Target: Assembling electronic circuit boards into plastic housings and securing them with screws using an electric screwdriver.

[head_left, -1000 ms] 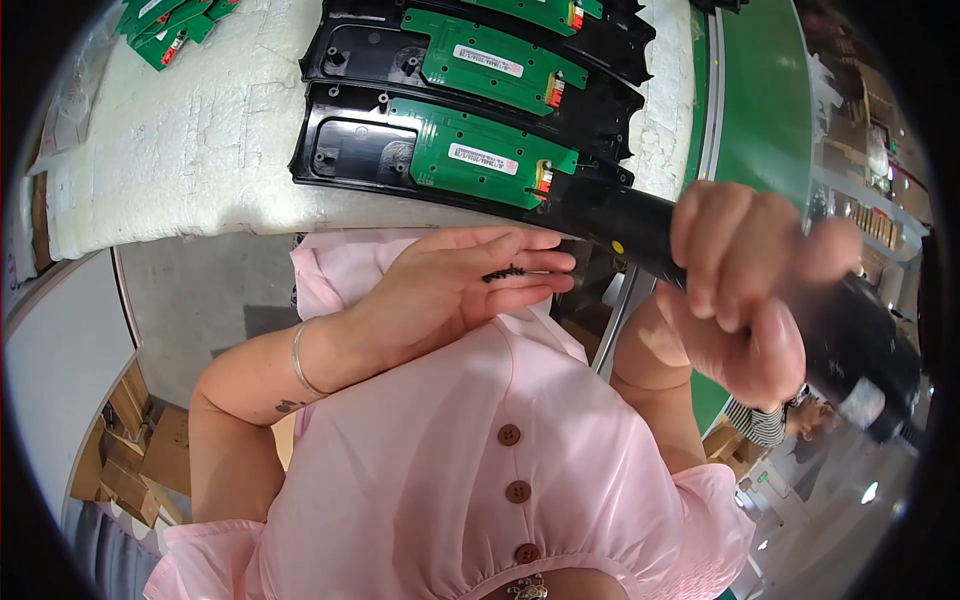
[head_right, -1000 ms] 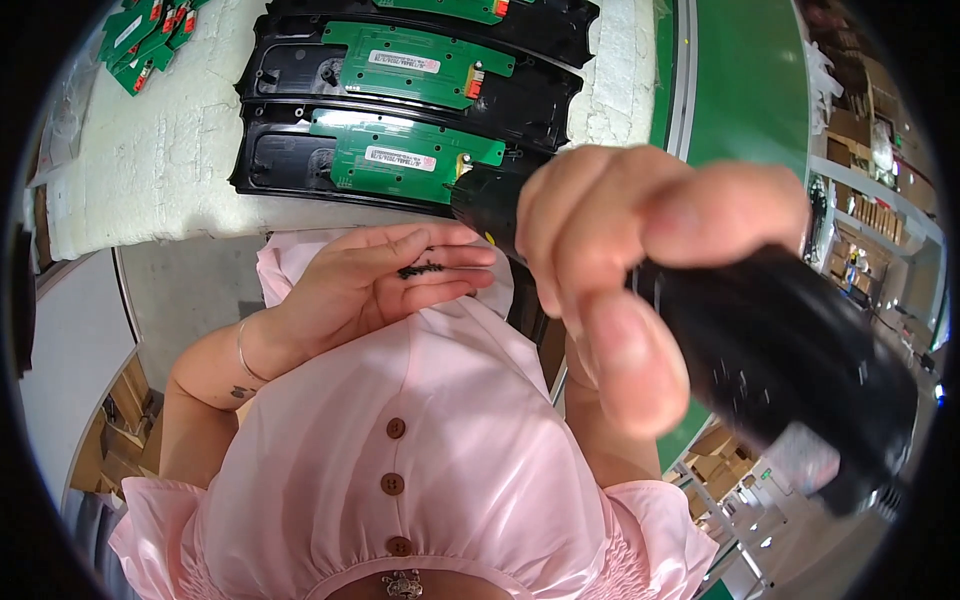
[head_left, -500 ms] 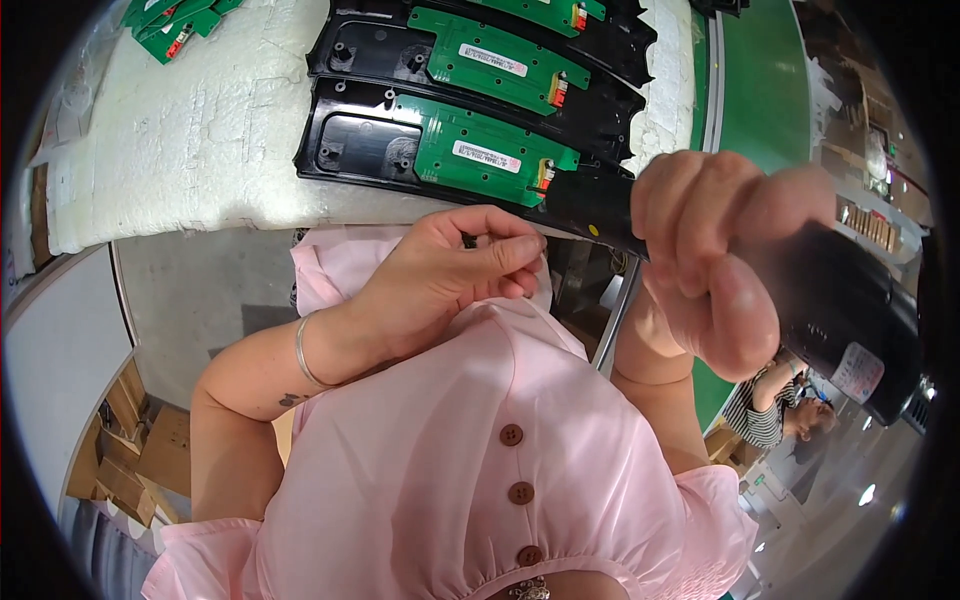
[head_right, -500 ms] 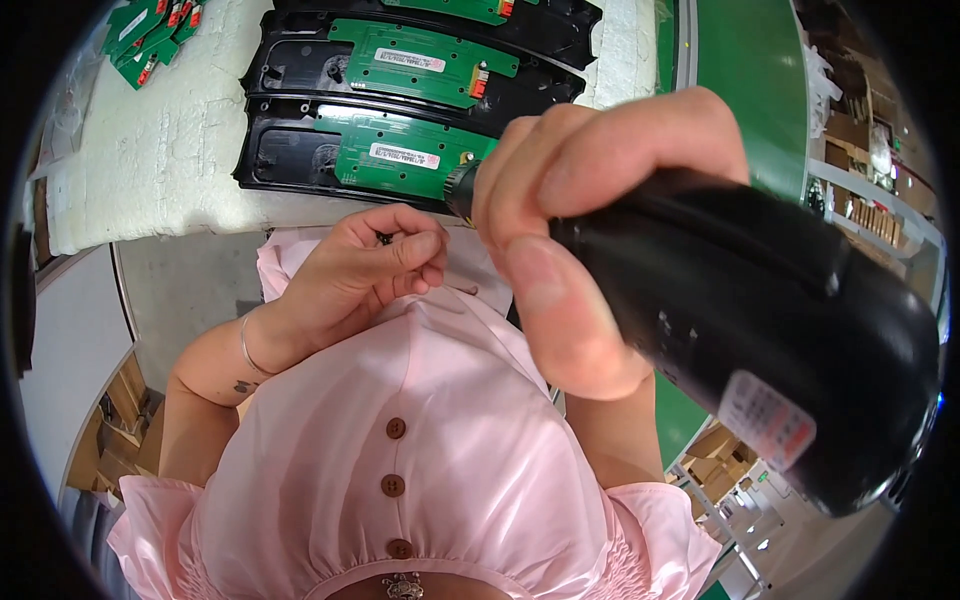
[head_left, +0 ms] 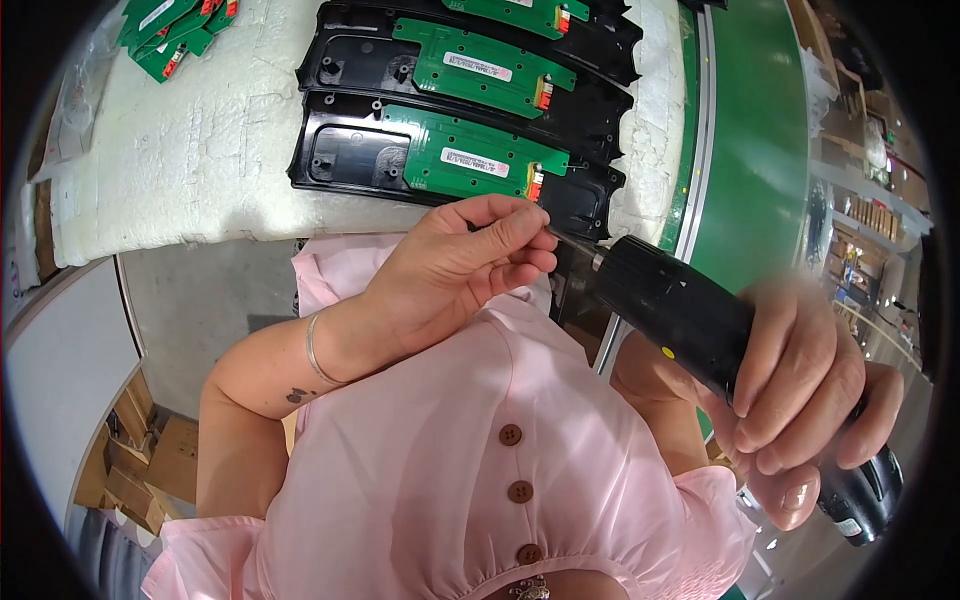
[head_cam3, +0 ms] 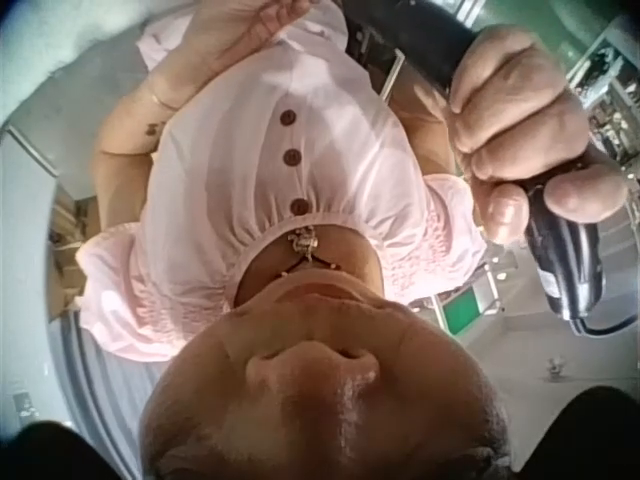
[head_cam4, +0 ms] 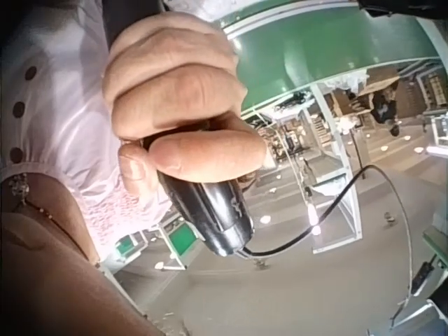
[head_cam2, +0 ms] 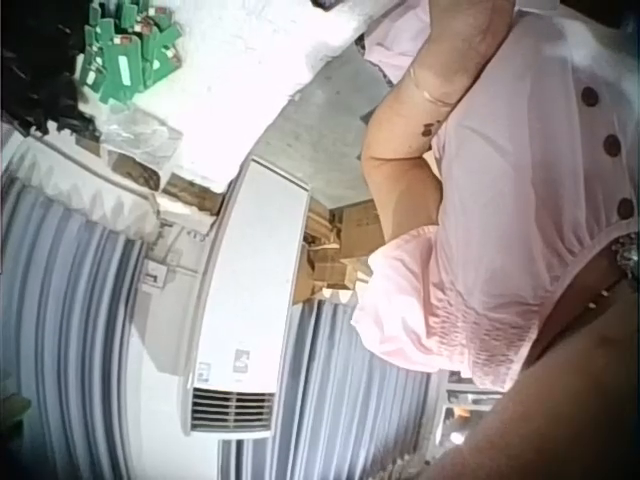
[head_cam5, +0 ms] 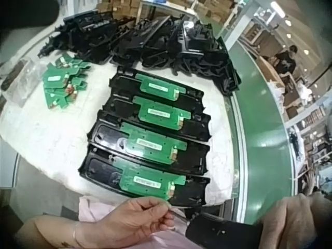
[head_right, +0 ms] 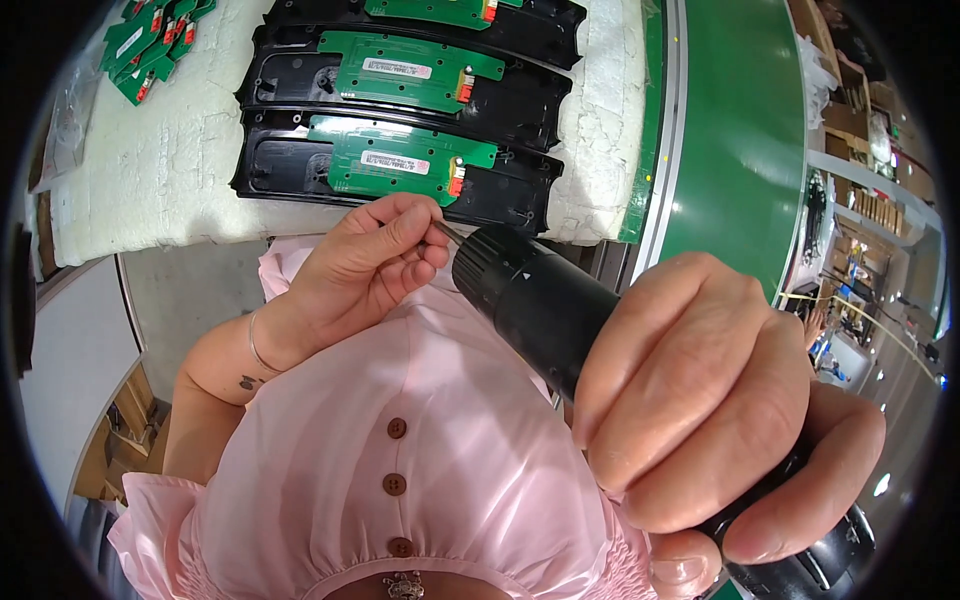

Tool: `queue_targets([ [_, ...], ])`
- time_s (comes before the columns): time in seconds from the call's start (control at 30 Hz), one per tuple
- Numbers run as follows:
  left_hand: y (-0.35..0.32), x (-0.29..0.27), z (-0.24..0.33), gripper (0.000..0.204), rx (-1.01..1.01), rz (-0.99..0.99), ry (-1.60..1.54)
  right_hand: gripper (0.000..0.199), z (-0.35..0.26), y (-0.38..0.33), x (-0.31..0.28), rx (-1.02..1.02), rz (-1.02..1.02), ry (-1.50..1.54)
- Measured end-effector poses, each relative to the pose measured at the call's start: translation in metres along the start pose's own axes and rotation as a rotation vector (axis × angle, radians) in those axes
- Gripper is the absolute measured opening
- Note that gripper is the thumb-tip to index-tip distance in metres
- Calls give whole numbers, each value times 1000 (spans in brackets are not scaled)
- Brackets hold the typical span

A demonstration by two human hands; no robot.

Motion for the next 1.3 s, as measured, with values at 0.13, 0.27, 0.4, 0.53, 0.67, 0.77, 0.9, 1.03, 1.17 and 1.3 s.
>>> queue_targets([
  [0.13, 1, 3, -1, 14, -10, -11, -4, 30, 2, -3, 2, 7, -37, 3],
  [0.27, 1, 0, -6, 17, -60, -32, -38, 29, 4, -5, 1, -16, -9, 7],
  [0.4, 4, -4, -12, 30, -89, -102, -77, 27, 11, -3, 1, 46, -8, 26],
  [0.53, -1, 15, -10, 39, -111, 53, 126, 25, 22, -6, -13, 108, 207, -160],
  [0.67, -3, 8, -10, 41, -135, 11, 134, 34, 44, -11, -41, 44, 248, -112],
  [0.77, -7, 4, -8, 33, -128, -13, 216, 34, 53, -13, -49, 113, 302, -119],
  [0.9, -8, 4, -4, 21, -106, -15, 286, 33, 57, -13, -54, 142, 370, -129],
  [1.03, -4, 6, -4, 16, -120, -62, 306, 30, 60, -9, -56, 176, 376, -160],
  [1.17, 6, -1, 1, 13, 43, -16, 331, 28, 60, -3, -61, 191, 350, -193],
  [1.3, -2, -6, 10, 16, 0, 52, 357, 25, 70, -1, -53, 136, 324, -112],
])
Point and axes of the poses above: each hand's wrist, its own y-axis towards the middle knuckle, its own x-axis out of the palm, z = x × y, the point moved 9 cm from there along y, towards the middle knuckle, and after that the axes turned 2 degrees about x, right-handed, at the moved point
